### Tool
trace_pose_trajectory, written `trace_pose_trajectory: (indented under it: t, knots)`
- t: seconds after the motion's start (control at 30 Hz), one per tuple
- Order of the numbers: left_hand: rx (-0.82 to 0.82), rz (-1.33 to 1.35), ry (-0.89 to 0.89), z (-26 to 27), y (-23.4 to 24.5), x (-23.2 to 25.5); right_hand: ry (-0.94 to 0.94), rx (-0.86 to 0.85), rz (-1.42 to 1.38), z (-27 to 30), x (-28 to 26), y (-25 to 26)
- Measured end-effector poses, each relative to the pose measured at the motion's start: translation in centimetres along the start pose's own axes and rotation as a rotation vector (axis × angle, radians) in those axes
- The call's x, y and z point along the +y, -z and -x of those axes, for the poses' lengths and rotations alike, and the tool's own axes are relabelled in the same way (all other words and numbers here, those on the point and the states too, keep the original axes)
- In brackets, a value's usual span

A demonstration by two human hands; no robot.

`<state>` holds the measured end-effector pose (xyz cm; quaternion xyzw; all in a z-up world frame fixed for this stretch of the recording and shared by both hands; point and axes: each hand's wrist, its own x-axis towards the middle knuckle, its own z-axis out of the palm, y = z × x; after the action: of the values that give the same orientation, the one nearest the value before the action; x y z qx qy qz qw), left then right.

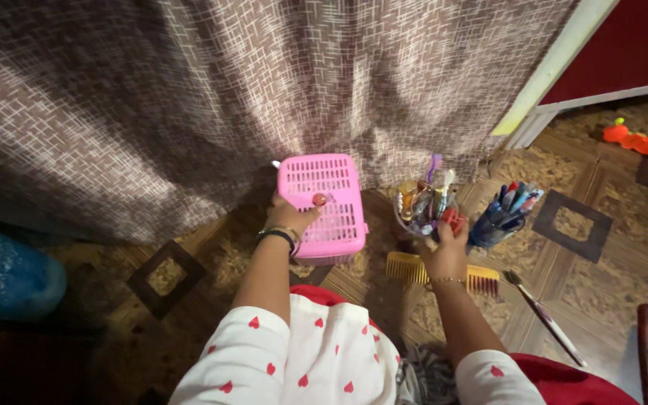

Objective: The person sits on the floor and cleans a yellow comb using a toothbrush and a cloth. They scrub the comb teeth with the toothbrush and then wipe the comb with the cloth.

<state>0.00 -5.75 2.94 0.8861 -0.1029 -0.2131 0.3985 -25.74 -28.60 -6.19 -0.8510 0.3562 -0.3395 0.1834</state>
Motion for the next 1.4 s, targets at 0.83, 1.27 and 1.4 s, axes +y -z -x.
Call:
trace_pose_trajectory:
  t: [0.83, 1.27, 1.4]
  knots:
    - [-0.134, -0.090, -0.217, -4.3, -6.3, 0.5, 0.219, -0.069, -0.137, -10.6, -17.7, 4.3]
    - [0.149, 0.155, -0.463, 2.5, -2.2, 9.0, -0.329, 0.262, -0.368, -2.7, 12.1, 3.1]
    - [0.128, 0.144, -0.484, 0.6, -2.8, 8.2, -0.278, 0.214, -0.533, -3.9, 15.2, -0.1]
